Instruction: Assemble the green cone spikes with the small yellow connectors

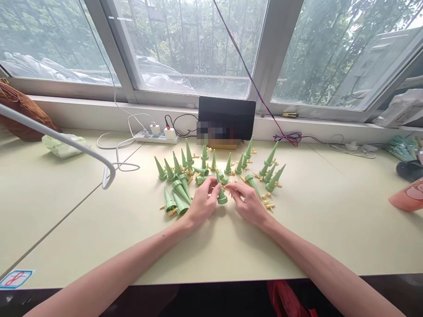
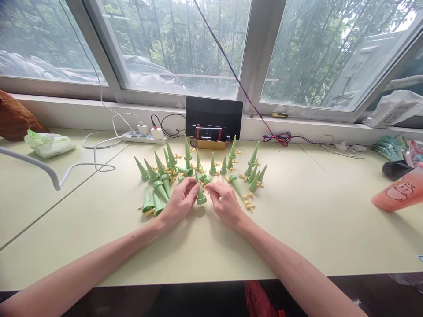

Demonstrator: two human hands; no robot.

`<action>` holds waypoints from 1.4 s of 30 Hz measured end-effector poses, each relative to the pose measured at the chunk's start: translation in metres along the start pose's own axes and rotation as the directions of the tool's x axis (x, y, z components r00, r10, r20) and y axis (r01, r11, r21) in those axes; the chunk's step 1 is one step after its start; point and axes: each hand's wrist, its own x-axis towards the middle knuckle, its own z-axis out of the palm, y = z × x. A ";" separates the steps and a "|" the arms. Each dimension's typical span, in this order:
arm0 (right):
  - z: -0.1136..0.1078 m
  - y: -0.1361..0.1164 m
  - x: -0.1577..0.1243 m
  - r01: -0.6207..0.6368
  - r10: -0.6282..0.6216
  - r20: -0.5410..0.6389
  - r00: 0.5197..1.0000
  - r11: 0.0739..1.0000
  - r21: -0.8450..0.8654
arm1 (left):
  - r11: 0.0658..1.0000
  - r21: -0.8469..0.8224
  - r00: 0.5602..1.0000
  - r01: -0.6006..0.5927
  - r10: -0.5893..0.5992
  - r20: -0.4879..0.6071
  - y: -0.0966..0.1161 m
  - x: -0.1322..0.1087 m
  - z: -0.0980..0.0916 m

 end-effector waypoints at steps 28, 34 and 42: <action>0.000 0.008 0.001 -0.184 0.206 -0.023 0.978 0.915 0.359 | 0.906 0.348 0.969 -0.241 0.204 0.140 -0.005 0.002 -0.004; -0.001 0.009 0.000 -0.187 0.198 0.007 0.980 0.910 0.371 | 0.922 0.279 0.960 -0.269 0.233 0.155 -0.004 0.002 -0.005; -0.004 0.008 0.002 -0.170 0.177 0.012 0.984 0.917 0.361 | 0.921 0.283 0.957 -0.268 0.219 0.192 -0.002 0.002 -0.006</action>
